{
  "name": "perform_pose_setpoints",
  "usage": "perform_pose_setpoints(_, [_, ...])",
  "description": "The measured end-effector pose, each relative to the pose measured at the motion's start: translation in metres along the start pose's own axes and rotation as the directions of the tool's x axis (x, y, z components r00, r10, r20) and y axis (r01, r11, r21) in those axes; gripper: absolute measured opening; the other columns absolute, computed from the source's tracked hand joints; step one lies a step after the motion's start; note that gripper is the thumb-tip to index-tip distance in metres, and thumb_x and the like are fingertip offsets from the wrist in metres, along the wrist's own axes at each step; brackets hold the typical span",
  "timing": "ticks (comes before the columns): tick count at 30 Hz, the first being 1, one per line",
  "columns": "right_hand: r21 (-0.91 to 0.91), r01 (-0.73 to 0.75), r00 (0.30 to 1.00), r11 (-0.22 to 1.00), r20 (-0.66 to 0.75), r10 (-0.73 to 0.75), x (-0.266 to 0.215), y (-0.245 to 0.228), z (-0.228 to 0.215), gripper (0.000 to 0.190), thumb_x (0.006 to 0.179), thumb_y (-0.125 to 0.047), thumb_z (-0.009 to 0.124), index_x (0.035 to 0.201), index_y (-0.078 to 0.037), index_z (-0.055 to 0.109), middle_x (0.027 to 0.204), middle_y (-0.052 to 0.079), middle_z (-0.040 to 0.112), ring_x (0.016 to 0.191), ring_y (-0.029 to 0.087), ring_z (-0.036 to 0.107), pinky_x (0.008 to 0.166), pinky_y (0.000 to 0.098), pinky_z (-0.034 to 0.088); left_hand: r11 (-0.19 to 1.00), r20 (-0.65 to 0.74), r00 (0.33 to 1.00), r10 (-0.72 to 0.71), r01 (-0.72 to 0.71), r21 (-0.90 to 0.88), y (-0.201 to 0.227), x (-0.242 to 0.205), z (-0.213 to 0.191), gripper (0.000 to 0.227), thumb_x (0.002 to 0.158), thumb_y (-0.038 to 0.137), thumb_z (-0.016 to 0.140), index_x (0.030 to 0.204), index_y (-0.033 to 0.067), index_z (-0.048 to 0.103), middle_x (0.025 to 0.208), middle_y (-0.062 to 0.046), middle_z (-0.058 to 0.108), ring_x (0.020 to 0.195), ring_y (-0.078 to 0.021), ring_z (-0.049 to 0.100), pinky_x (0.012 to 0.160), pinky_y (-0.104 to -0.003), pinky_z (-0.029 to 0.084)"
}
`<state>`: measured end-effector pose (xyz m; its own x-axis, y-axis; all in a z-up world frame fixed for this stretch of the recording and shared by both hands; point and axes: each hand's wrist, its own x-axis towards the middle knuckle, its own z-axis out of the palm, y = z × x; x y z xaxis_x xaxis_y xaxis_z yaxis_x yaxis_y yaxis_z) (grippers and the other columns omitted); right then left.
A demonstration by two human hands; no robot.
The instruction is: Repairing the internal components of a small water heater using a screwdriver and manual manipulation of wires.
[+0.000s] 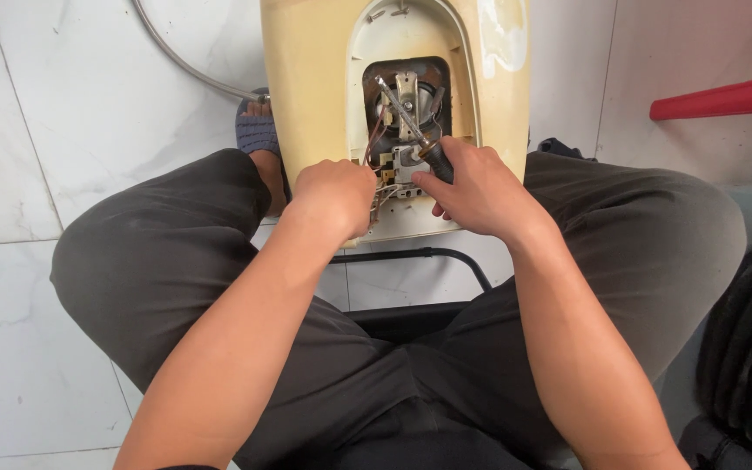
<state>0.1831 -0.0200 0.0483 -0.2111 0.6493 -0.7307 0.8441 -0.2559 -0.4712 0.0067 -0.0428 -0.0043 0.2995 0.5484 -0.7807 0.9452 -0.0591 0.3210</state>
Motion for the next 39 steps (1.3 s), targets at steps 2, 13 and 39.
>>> perform_pose_setpoints(2, [0.001,0.004,1.0,1.0,-0.003,-0.004,0.0,-0.001,0.0,0.023,0.101,-0.023,0.064,0.096,0.0,0.066,0.062,0.011,0.07,0.056,0.019,0.07,0.053,0.0309,0.057,1.0,-0.013,1.0,0.01,-0.01,0.01,-0.001,0.0,0.001,0.015,0.08,-0.004,0.073,0.094,-0.0022,0.079,0.084,-0.022,0.076,0.088,-0.0447,0.075,0.077,-0.057,0.06])
perform_pose_setpoints(13, [0.0,0.004,1.0,1.0,-0.017,-0.004,-0.004,-0.004,-0.002,0.024,0.099,-0.022,0.066,0.096,0.002,0.066,0.062,0.012,0.069,0.055,0.019,0.07,0.054,0.0308,0.058,0.996,-0.209,0.974,0.086,-0.078,0.046,0.0,-0.003,0.009,0.013,0.08,-0.009,0.071,0.088,-0.001,0.078,0.078,-0.021,0.074,0.082,-0.0442,0.076,0.071,-0.056,0.06])
perform_pose_setpoints(39, [0.018,0.048,0.999,0.999,-0.019,-0.048,0.002,0.002,0.002,0.021,0.098,-0.022,0.064,0.092,-0.002,0.064,0.059,0.011,0.068,0.057,0.019,0.069,0.055,0.0318,0.057,0.985,-0.023,1.0,-0.004,0.0,-0.17,0.002,-0.012,-0.013,0.021,0.094,0.01,0.06,0.099,-0.0025,0.076,0.083,-0.023,0.074,0.086,-0.0461,0.075,0.077,-0.058,0.059])
